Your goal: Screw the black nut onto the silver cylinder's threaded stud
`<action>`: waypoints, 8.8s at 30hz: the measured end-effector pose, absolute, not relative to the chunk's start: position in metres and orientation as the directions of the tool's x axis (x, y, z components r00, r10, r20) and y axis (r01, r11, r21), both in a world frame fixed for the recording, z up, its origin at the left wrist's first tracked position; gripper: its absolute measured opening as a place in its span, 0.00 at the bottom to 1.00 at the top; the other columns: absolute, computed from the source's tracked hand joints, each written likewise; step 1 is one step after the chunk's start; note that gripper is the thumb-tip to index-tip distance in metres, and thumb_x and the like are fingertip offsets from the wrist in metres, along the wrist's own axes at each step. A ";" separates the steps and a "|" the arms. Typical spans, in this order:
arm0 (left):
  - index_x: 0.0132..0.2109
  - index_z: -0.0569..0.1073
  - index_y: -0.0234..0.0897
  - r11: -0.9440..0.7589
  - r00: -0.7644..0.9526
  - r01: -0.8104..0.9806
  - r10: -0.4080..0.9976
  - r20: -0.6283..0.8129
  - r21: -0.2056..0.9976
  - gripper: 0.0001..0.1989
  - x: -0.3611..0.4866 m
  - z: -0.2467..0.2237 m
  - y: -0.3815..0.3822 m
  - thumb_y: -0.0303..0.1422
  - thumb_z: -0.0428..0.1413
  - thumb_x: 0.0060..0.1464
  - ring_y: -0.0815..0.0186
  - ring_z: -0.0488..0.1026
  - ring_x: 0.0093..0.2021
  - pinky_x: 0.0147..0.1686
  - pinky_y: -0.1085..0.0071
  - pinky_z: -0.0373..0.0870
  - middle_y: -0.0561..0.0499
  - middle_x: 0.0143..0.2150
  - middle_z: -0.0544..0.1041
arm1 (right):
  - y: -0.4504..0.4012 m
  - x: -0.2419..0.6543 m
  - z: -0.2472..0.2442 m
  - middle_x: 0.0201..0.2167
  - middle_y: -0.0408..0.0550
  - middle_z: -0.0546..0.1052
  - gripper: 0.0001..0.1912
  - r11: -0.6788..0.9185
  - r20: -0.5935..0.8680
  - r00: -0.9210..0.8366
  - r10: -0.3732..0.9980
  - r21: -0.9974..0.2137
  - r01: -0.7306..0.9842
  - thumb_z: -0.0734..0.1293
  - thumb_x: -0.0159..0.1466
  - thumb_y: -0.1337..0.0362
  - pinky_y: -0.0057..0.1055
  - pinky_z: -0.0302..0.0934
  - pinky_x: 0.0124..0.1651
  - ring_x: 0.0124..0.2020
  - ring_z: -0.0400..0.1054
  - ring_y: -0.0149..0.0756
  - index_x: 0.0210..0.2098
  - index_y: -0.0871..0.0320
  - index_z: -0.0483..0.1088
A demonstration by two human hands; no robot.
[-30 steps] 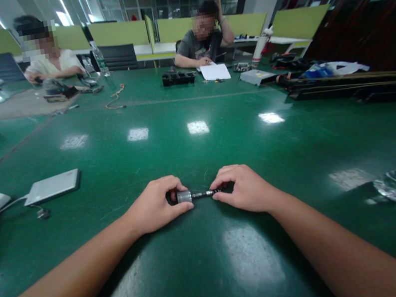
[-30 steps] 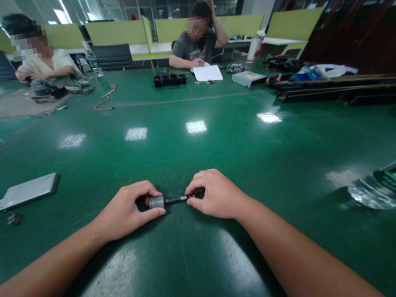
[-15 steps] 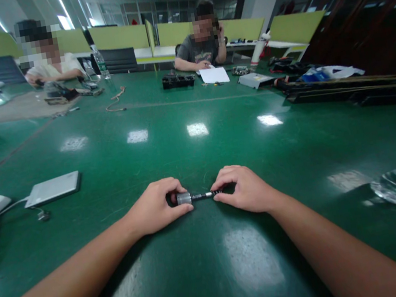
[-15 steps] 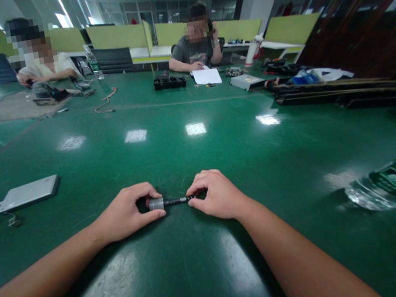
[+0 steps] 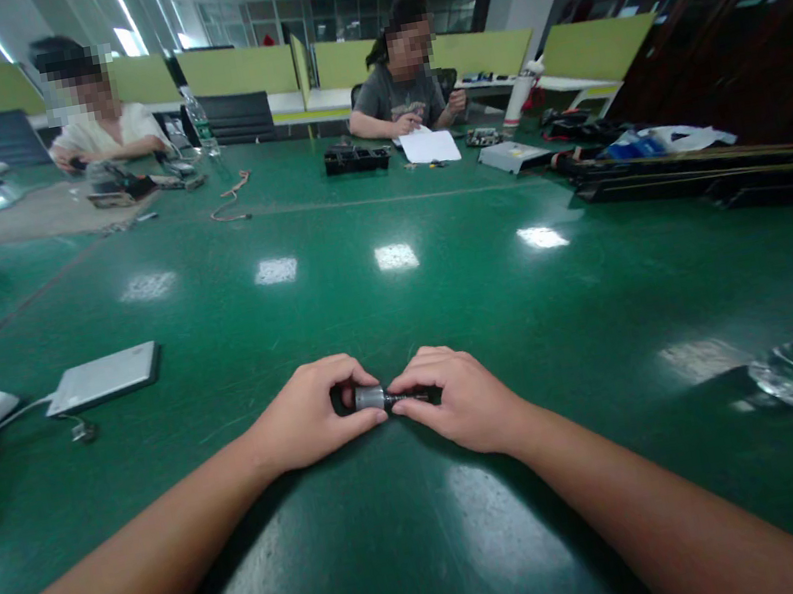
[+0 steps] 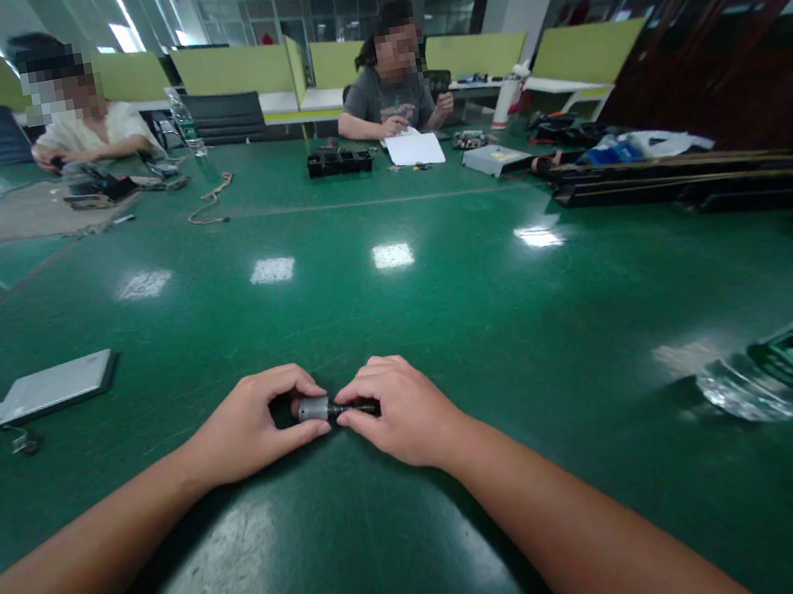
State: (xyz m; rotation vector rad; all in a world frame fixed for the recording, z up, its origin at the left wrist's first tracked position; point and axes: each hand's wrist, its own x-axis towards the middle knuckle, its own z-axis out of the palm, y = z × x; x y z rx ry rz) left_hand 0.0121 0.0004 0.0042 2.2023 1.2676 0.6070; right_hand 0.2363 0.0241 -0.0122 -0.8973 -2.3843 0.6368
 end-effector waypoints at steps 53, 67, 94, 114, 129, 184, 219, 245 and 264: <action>0.36 0.74 0.36 -0.413 0.464 0.671 0.882 0.086 0.616 0.09 0.016 0.005 -0.001 0.36 0.63 0.52 0.67 0.69 0.31 0.32 0.72 0.62 0.54 0.30 0.71 | 0.025 0.238 -0.015 0.28 0.43 0.77 0.04 0.685 0.322 -0.645 0.693 -0.572 0.451 0.73 0.57 0.67 0.33 0.58 0.41 0.33 0.67 0.34 0.33 0.57 0.77; 0.36 0.74 0.35 -0.419 0.467 0.678 0.880 0.087 0.605 0.10 0.016 0.006 0.000 0.38 0.63 0.52 0.67 0.69 0.31 0.33 0.72 0.62 0.54 0.30 0.71 | 0.025 0.240 -0.014 0.28 0.44 0.77 0.04 0.682 0.321 -0.640 0.698 -0.569 0.459 0.73 0.57 0.67 0.34 0.58 0.41 0.33 0.68 0.34 0.33 0.57 0.77; 0.37 0.74 0.36 -0.421 0.460 0.689 0.883 0.094 0.589 0.12 0.014 0.005 0.000 0.40 0.62 0.53 0.67 0.70 0.31 0.32 0.72 0.62 0.54 0.31 0.72 | 0.029 0.247 -0.011 0.28 0.43 0.77 0.04 0.668 0.298 -0.642 0.706 -0.582 0.464 0.72 0.56 0.69 0.33 0.59 0.41 0.33 0.68 0.34 0.32 0.57 0.76; 0.36 0.73 0.36 -0.417 0.446 0.684 0.888 0.109 0.598 0.10 0.014 0.005 -0.001 0.38 0.63 0.52 0.66 0.70 0.32 0.33 0.71 0.63 0.53 0.31 0.73 | 0.038 0.263 -0.004 0.27 0.43 0.75 0.03 0.556 0.165 -0.592 0.789 -0.603 0.572 0.71 0.54 0.70 0.29 0.60 0.34 0.29 0.68 0.31 0.30 0.58 0.77; 0.40 0.75 0.36 -0.466 0.496 0.599 0.854 0.155 0.651 0.09 0.011 0.005 -0.001 0.36 0.61 0.53 0.66 0.71 0.33 0.35 0.71 0.66 0.52 0.33 0.75 | 0.020 0.233 -0.012 0.31 0.43 0.79 0.04 0.637 0.247 -0.640 0.728 -0.591 0.496 0.71 0.61 0.66 0.35 0.56 0.43 0.35 0.69 0.34 0.37 0.54 0.77; 0.38 0.74 0.36 -0.431 0.478 0.673 0.874 0.092 0.601 0.10 0.015 0.005 -0.001 0.36 0.63 0.52 0.66 0.70 0.32 0.33 0.72 0.62 0.54 0.31 0.72 | 0.023 0.241 -0.012 0.28 0.43 0.76 0.04 0.664 0.271 -0.648 0.712 -0.562 0.494 0.72 0.56 0.69 0.34 0.57 0.43 0.33 0.69 0.34 0.33 0.58 0.76; 0.35 0.73 0.36 -0.426 0.448 0.673 0.885 0.125 0.604 0.10 0.013 0.006 -0.001 0.37 0.63 0.51 0.66 0.70 0.31 0.33 0.71 0.63 0.53 0.31 0.73 | 0.044 0.264 -0.010 0.27 0.45 0.77 0.04 0.573 0.220 -0.560 0.799 -0.564 0.595 0.71 0.54 0.70 0.31 0.61 0.36 0.30 0.69 0.33 0.30 0.58 0.77; 0.38 0.76 0.37 -0.421 0.432 0.684 0.892 0.134 0.596 0.17 0.015 0.002 0.000 0.43 0.66 0.46 0.66 0.71 0.31 0.31 0.72 0.63 0.53 0.31 0.75 | 0.027 0.238 -0.015 0.31 0.44 0.79 0.04 0.668 0.273 -0.666 0.694 -0.588 0.455 0.72 0.61 0.65 0.36 0.57 0.45 0.35 0.70 0.34 0.37 0.56 0.77; 0.34 0.71 0.36 -0.445 0.443 0.706 0.885 0.148 0.551 0.15 0.021 0.004 -0.003 0.41 0.66 0.46 0.66 0.69 0.30 0.30 0.72 0.61 0.54 0.30 0.72 | 0.022 0.232 -0.013 0.31 0.45 0.79 0.06 0.710 0.299 -0.690 0.659 -0.549 0.440 0.71 0.59 0.68 0.36 0.58 0.44 0.35 0.70 0.35 0.36 0.56 0.77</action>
